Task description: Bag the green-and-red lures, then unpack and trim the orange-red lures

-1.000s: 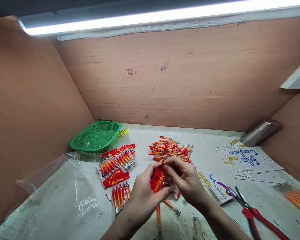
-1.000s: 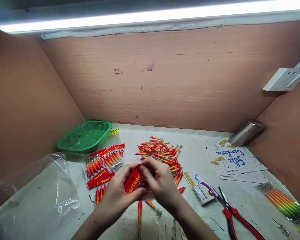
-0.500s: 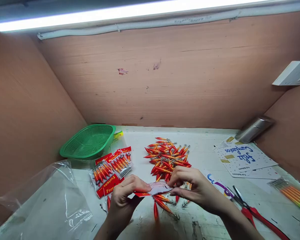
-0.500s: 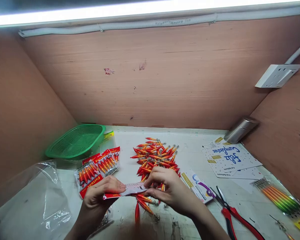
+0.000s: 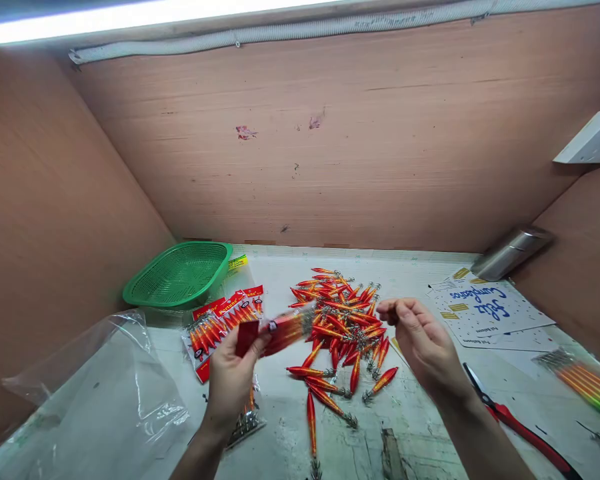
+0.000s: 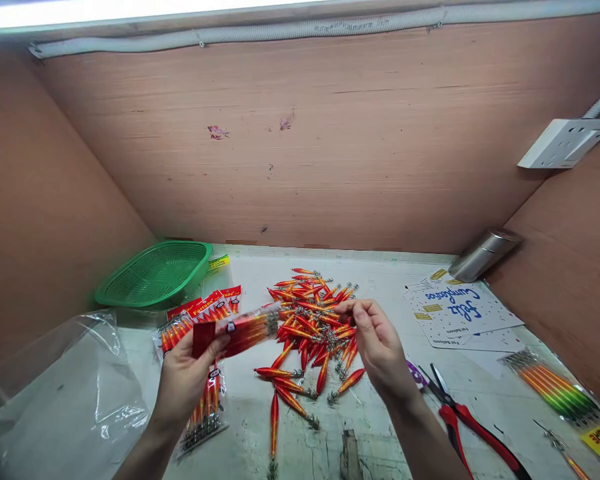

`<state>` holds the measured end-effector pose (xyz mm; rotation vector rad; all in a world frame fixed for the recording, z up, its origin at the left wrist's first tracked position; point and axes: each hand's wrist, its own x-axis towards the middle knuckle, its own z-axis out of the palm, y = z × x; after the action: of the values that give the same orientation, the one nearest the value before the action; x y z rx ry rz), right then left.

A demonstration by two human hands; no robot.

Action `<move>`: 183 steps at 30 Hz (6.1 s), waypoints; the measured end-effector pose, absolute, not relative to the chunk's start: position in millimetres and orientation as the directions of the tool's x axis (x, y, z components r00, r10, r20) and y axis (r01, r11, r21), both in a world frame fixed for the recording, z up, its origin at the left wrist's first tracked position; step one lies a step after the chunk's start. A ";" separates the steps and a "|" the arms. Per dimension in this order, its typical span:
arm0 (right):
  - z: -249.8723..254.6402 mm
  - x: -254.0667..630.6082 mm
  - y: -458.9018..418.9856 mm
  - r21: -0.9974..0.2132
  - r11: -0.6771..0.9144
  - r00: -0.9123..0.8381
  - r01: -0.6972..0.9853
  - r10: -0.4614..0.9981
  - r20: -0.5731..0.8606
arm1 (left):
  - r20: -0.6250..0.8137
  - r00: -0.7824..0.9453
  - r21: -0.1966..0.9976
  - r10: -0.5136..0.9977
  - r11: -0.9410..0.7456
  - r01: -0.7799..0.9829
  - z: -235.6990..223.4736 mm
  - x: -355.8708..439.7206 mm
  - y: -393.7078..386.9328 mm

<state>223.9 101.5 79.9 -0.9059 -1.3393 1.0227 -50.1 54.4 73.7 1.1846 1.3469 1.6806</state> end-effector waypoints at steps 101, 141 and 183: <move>87.1 128.2 83.6 -0.562 0.661 -0.091 0.497 0.684 0.724 | 0.366 -0.065 0.411 0.928 -0.098 0.906 105.5 15.2 142.2; 87.5 129.0 88.9 -0.634 0.682 -0.257 0.364 0.728 0.636 | 0.654 0.198 0.589 0.730 -0.656 0.473 143.9 -89.9 90.7; 92.5 167.6 125.9 -0.740 0.409 0.035 0.535 0.864 0.503 | 0.370 -0.127 0.574 0.920 -0.119 0.810 147.9 -56.7 176.2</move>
<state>167.6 125.9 92.5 -1.2537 -1.6322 0.3986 -56.7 176.2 147.9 1.9665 1.9749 1.0761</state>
